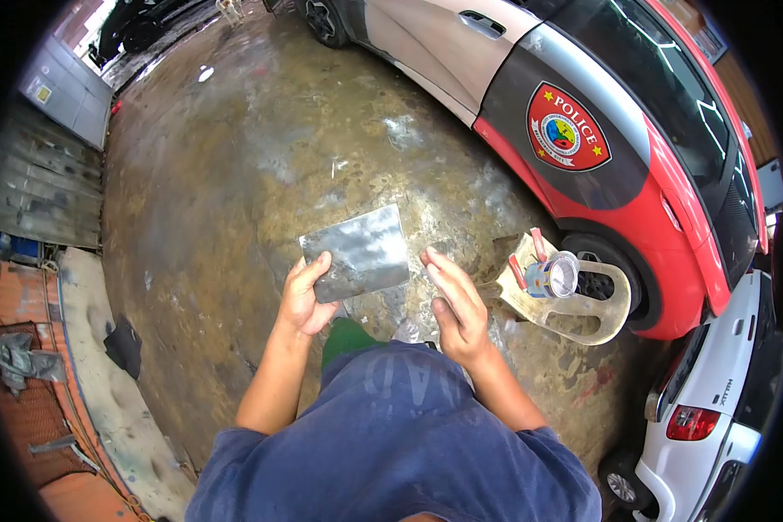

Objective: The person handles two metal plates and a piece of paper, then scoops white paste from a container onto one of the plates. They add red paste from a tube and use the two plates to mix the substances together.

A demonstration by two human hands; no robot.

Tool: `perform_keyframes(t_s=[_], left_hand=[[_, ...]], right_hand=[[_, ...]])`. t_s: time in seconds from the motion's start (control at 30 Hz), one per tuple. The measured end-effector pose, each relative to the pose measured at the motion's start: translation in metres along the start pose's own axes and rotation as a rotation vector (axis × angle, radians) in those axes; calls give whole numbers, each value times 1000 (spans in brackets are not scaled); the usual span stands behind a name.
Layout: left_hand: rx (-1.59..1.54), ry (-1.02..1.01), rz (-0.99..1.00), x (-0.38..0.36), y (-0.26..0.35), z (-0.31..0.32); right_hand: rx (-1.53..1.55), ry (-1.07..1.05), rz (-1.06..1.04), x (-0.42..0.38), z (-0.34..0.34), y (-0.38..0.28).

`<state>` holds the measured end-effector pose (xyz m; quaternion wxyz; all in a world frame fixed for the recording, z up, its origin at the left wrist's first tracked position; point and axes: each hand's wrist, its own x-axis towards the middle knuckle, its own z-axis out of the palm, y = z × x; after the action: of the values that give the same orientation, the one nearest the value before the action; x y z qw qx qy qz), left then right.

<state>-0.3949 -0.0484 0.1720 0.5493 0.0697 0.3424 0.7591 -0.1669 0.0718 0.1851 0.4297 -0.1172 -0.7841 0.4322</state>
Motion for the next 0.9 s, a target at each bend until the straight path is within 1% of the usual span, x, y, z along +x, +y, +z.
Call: perform_keyframes(t_s=[0.13,0.23,0.33,0.37,0.4,0.47,0.5,0.57,0.6,0.63,0.67,0.73,0.77,0.8,0.87,0.9], left_hand=[[89,51,-60,-7,-3,12],[156,-139,-175,-11,-17,5],[227,-22,-42,-4,-31,9],[367,-34,81,5,-38,3],[395,28,166,6,-48,8],[447,151,336,7,-72,20],[469,94,318,9,-82,11],[738,-62,381,11,-94,-10],[869,-121,427,6,-91,-6],[811,-263,393,3,-86,-2],[749,-404,359,0,-80,3],[764,-504,227,-9,-64,21],[843,-463,129,-12,-55,32],[922,-423,31,-12,-47,36],[817,-327,-52,-8,-53,14],[763,-276,-89,-8,-51,18]], right_hand=[[-16,-43,-97,0,-1,-2],[-81,49,44,15,-4,9],[148,133,186,11,3,1],[185,178,177,7,12,-10],[314,187,271,-1,21,-17],[277,158,228,-10,38,-23],[234,89,168,-5,37,-27],[194,62,177,-2,33,-23],[174,46,181,0,31,-21],[144,65,157,4,27,-15],[145,35,177,8,19,-12],[150,-28,216,11,8,-10],[68,-24,171,8,11,-8],[4,-89,46,4,14,-15],[-127,-219,-208,-1,19,-41],[-154,-253,-313,4,17,-53]])
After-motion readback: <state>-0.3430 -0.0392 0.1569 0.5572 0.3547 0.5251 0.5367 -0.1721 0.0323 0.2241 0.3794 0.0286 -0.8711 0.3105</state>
